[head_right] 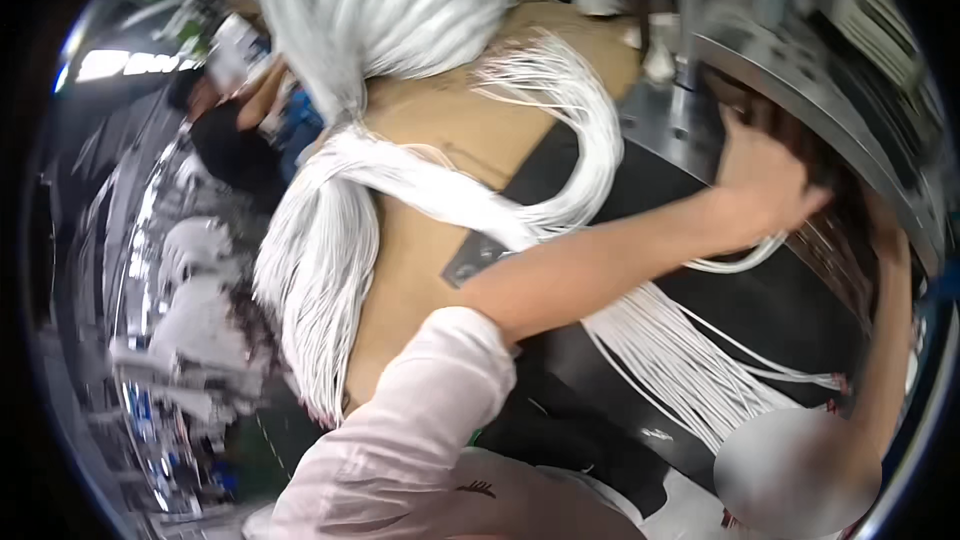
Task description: The person is sorting bundles of white wires and inserting connectors into a manufacturing fixture.
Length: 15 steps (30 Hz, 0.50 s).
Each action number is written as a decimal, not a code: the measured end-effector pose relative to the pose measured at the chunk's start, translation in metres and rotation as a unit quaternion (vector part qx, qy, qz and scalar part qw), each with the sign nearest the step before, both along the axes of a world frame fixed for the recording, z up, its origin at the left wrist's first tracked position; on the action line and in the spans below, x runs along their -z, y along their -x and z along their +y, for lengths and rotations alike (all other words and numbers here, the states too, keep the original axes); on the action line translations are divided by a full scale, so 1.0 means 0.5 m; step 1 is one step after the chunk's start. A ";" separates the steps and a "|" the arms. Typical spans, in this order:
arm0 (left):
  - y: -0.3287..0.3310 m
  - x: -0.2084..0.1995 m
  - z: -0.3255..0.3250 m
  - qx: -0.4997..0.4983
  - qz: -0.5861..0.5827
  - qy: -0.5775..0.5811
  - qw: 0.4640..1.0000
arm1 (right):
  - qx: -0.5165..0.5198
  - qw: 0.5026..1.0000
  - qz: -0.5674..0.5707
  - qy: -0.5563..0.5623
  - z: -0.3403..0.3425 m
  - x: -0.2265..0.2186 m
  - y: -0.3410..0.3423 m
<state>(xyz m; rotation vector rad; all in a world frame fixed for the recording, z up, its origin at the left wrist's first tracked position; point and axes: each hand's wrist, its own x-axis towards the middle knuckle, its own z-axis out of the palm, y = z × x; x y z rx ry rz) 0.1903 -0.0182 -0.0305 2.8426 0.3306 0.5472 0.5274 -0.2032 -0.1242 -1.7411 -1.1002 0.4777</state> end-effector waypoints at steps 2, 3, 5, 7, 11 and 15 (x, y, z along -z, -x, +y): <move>0.034 0.049 0.047 -0.049 -0.138 -0.001 0.989 | 0.109 0.988 -0.101 -0.041 0.096 0.036 0.070; 0.041 0.037 0.059 -0.031 -0.079 -0.002 0.996 | 0.097 0.989 -0.103 -0.048 0.094 0.053 0.052; 0.051 0.018 0.060 -0.002 -0.018 -0.013 1.000 | 0.066 0.972 -0.222 -0.023 0.061 0.060 -0.020; 0.049 0.010 0.057 0.005 -0.024 0.000 1.000 | 0.070 0.976 -0.206 -0.016 0.050 0.043 -0.033; 0.076 -0.051 0.068 -0.005 0.172 0.101 0.980 | 0.093 0.976 -0.190 0.046 0.019 0.006 0.148; 0.276 -0.041 -0.011 0.132 -0.188 0.311 0.922 | 0.072 0.996 -0.043 0.003 0.008 -0.208 0.580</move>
